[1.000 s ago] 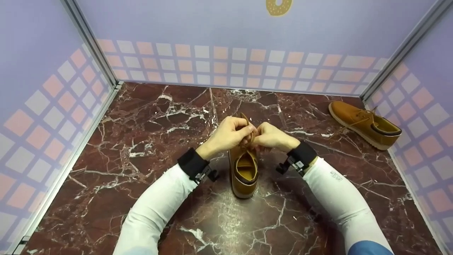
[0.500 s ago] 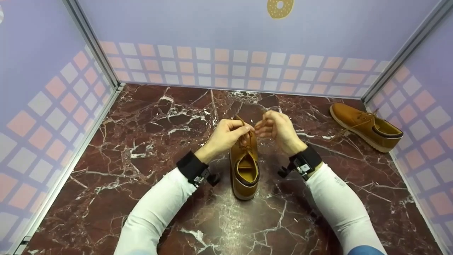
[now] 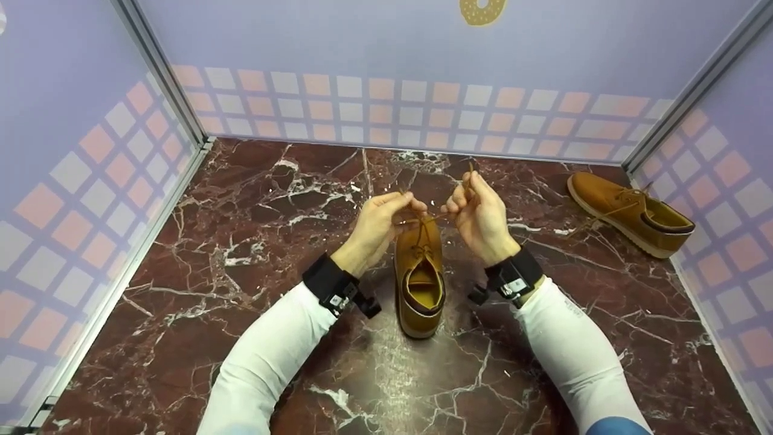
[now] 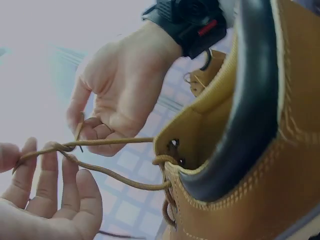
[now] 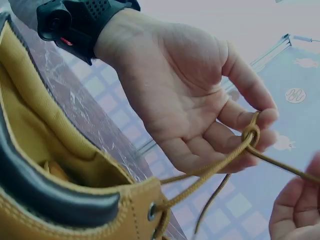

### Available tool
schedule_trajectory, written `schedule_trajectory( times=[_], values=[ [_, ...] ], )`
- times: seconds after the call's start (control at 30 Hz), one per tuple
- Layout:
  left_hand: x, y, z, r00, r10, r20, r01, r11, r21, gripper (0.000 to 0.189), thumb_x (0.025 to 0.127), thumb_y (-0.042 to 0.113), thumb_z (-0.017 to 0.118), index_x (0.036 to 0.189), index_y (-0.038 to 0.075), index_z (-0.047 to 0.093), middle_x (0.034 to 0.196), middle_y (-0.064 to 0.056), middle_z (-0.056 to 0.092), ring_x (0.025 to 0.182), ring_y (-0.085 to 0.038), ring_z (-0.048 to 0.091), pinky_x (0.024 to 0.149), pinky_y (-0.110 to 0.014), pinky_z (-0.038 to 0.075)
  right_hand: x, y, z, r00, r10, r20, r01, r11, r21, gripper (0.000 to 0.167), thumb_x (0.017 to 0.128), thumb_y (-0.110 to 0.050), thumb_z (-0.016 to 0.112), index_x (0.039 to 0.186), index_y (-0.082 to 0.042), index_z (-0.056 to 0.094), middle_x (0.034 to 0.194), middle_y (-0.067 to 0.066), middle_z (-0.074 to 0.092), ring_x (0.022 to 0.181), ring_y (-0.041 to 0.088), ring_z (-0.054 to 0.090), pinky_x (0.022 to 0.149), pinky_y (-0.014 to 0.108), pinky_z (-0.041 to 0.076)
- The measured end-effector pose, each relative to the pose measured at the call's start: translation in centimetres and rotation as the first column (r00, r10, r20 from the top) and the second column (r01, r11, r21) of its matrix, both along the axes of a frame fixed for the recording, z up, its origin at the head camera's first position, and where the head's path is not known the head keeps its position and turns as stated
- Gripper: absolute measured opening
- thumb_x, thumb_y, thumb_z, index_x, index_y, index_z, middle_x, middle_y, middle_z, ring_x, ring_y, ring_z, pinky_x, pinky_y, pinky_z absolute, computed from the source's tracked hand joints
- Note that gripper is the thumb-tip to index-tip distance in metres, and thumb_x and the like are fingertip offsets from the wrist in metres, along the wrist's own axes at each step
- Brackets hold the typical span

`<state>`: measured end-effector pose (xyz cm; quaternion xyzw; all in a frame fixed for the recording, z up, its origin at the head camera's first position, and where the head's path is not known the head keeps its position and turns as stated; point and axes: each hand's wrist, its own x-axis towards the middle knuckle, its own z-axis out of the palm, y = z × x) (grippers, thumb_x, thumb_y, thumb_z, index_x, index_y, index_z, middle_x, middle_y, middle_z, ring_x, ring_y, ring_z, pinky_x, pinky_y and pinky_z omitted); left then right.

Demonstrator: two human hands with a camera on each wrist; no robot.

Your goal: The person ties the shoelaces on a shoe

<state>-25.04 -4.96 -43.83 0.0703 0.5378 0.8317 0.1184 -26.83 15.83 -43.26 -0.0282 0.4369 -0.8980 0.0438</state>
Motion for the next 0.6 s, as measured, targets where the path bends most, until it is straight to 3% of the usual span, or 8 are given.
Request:
schedule_trajectory(
  times=[0.17,0.33,0.47,0.6],
  values=[
    [-0.1,-0.5,-0.1,0.997,-0.025,0.073,0.013,0.987,0.161,0.045,0.121,0.024,0.045,0.088,0.013,0.074,0.087,-0.002,0.08,0.088,-0.019,0.078,0.096,-0.037,0.065,0.0,0.5,-0.1,0.998,0.064,-0.006,-0.064,0.996,-0.064,0.04,0.124,-0.033,0.03,0.097,-0.02,0.057,0.057,-0.011,0.037,0.049,0.004,0.034,0.056,0.021,0.037],
    [-0.2,-1.2,-0.5,0.987,0.007,0.163,-0.051,0.963,0.265,0.047,0.122,0.029,0.042,0.085,0.015,0.066,0.08,0.0,0.072,0.078,-0.017,0.071,0.087,-0.034,0.065,-0.2,1.5,-0.3,0.998,0.07,-0.004,-0.07,0.994,-0.087,0.043,0.124,-0.029,0.029,0.096,-0.017,0.06,0.053,-0.012,0.034,0.048,0.004,0.018,0.051,0.022,0.013],
    [-0.3,-2.2,-1.0,0.975,0.063,0.213,-0.123,0.952,0.281,0.047,0.122,0.033,0.044,0.082,0.016,0.061,0.074,0.003,0.065,0.072,-0.014,0.065,0.08,-0.032,0.064,-0.4,2.8,-0.7,0.999,0.03,0.025,-0.028,0.998,-0.059,0.044,0.123,-0.028,0.03,0.093,-0.017,0.061,0.052,-0.013,0.032,0.054,0.007,0.009,0.053,0.023,0.006],
    [-0.2,-3.2,-1.9,0.965,0.096,0.244,-0.158,0.955,0.251,0.045,0.122,0.033,0.045,0.082,0.017,0.059,0.07,0.005,0.058,0.067,-0.012,0.059,0.074,-0.03,0.061,-0.5,4.7,-1.1,0.998,0.022,0.054,-0.022,1.0,0.01,0.042,0.123,-0.026,0.032,0.092,-0.018,0.059,0.052,-0.013,0.03,0.052,0.006,0.008,0.052,0.023,0.004]
  ],
)
